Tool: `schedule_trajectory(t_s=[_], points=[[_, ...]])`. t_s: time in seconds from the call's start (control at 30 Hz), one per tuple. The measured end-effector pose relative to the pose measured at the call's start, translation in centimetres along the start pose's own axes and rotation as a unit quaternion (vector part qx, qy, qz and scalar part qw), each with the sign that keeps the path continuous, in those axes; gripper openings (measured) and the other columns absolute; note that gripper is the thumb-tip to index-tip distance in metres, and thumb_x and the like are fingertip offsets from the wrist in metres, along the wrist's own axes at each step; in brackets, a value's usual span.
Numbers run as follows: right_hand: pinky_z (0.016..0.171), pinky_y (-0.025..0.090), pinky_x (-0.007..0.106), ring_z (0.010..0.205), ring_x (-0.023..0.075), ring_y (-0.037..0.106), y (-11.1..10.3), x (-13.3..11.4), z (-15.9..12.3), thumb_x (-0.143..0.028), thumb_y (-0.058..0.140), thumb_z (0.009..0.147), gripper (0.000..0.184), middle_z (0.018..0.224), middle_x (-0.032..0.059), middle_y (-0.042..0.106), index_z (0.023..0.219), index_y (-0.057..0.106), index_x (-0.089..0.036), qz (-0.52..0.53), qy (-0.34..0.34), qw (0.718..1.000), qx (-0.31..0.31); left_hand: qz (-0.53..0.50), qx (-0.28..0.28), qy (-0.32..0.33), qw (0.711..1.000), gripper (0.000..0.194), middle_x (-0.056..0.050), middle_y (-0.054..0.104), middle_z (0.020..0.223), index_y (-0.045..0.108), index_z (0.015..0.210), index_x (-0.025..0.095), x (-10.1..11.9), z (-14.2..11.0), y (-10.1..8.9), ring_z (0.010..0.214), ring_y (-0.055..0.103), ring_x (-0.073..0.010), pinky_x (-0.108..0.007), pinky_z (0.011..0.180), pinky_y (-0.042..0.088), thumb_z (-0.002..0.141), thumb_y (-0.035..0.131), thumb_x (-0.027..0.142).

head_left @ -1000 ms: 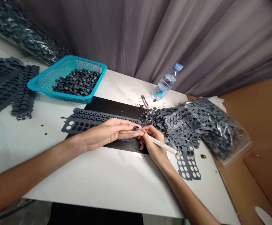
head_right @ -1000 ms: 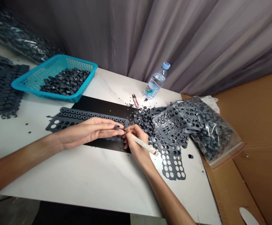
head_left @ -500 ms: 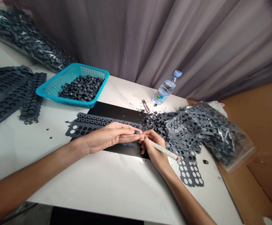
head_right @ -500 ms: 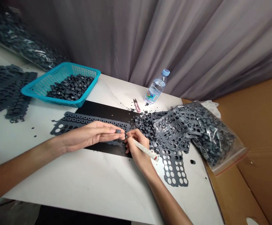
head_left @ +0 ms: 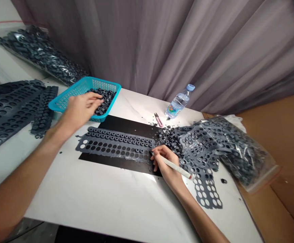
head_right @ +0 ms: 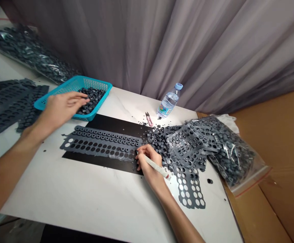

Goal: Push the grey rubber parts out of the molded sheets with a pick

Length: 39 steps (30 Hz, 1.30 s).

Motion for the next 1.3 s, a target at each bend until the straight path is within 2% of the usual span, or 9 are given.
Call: schedule_trajectory(t_s=[0.1,0.2,0.3,0.37,0.47,0.63,0.73,1.03,1.3], points=[[0.043,0.044,0.021,0.049,0.0108,0.057,-0.1,-0.1,0.0,-0.043,0.06,0.099,0.022,0.075,-0.0007,0.066,0.097,0.064,-0.021,-0.002,-0.005,1.0,0.002,0.08,0.044,0.006,0.996,0.033,-0.002,0.078,0.109,0.072,0.114,0.016,-3.6,1.7,-3.2,0.106,0.073,-0.0227,-0.037,0.101,0.052,0.095,0.062,0.041],[0.044,0.044,0.021,0.05,0.011,0.057,0.0,-0.7,-0.1,-0.042,0.06,0.098,0.022,0.075,-0.0008,0.065,0.096,0.065,-0.021,-0.014,-0.016,1.0,-0.004,0.106,0.047,0.02,0.993,0.03,0.006,0.077,0.1,0.072,0.107,0.019,-6.0,2.5,-4.3,0.114,0.068,-0.0234,-0.035,0.108,0.044,0.091,0.067,0.044],[0.045,0.043,0.021,0.054,0.0112,0.056,0.3,-1.4,-0.3,-0.039,0.062,0.097,0.02,0.075,-0.001,0.064,0.094,0.068,-0.021,-0.032,-0.021,0.999,-0.01,0.105,0.049,0.056,0.992,0.032,0.007,0.075,0.109,0.071,0.107,0.022,-6.0,3.0,-4.3,0.139,0.05,-0.0243,-0.036,0.123,0.024,0.084,0.074,0.044],[0.045,0.042,0.02,0.055,0.0113,0.054,0.6,-1.6,-0.4,-0.038,0.063,0.096,0.019,0.076,-0.0004,0.064,0.094,0.07,-0.02,-0.037,-0.017,0.999,-0.013,0.106,0.075,0.095,0.987,0.031,0.002,0.073,0.116,0.072,0.108,0.024,-4.2,2.6,-4.0,0.142,0.046,-0.0254,-0.039,0.125,0.017,0.083,0.076,0.042],[0.044,0.041,0.02,0.058,0.0122,0.055,1.2,-1.4,-0.4,-0.035,0.063,0.094,0.017,0.078,0.0009,0.066,0.094,0.071,-0.02,-0.026,0.0,0.999,-0.024,0.091,0.079,0.154,0.981,0.026,-0.003,0.069,0.109,0.075,0.108,0.022,0.7,0.5,-1.4,0.123,0.055,-0.0277,-0.043,0.12,0.028,0.088,0.074,0.038],[0.042,0.041,0.019,0.059,0.0136,0.057,1.6,-0.8,-0.1,-0.035,0.065,0.091,0.016,0.076,0.0016,0.068,0.095,0.071,-0.02,0.001,0.023,0.999,-0.037,-0.021,-0.217,0.178,0.96,0.014,-0.003,0.068,0.103,0.072,0.103,0.021,6.8,-6.5,9.9,0.093,0.063,-0.0189,-0.031,0.087,0.049,0.094,0.065,0.029],[0.042,0.042,0.019,0.06,0.0139,0.058,1.7,-0.8,0.0,-0.039,0.066,0.092,0.02,0.076,0.0023,0.069,0.094,0.07,-0.02,0.005,0.023,0.999,-0.038,-0.031,-0.305,0.175,0.936,0.014,-0.003,0.067,0.105,0.07,0.105,0.022,7.1,-9.7,13.6,0.092,0.064,-0.0177,-0.031,0.084,0.05,0.095,0.06,0.022],[0.048,0.041,0.021,0.06,0.0132,0.058,1.7,-1.4,0.0,-0.039,0.064,0.094,0.02,0.077,0.0015,0.069,0.091,0.069,-0.02,-0.026,0.009,0.999,-0.038,0.02,-0.345,0.204,0.916,0.015,-0.004,0.067,0.108,0.068,0.109,0.022,6.6,-11.2,15.1,0.102,0.063,-0.0218,-0.036,0.09,0.048,0.099,0.058,0.026],[0.058,0.039,0.024,0.064,0.0139,0.056,1.7,-3.2,-0.6,-0.031,0.061,0.094,0.016,0.073,-0.001,0.065,0.083,0.067,-0.02,-0.104,-0.059,0.993,-0.019,0.112,-0.329,0.336,0.875,0.026,-0.01,0.068,0.112,0.07,0.108,0.019,7.8,-13.4,15.9,0.108,0.058,-0.0271,-0.042,0.101,0.041,0.106,0.044,0.02]])
Point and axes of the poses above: each hand's wrist, its own z-axis towards the middle knuckle, its own y-axis out of the palm, x = y × z, the point moved 9 cm from there along z, towards the middle knuckle
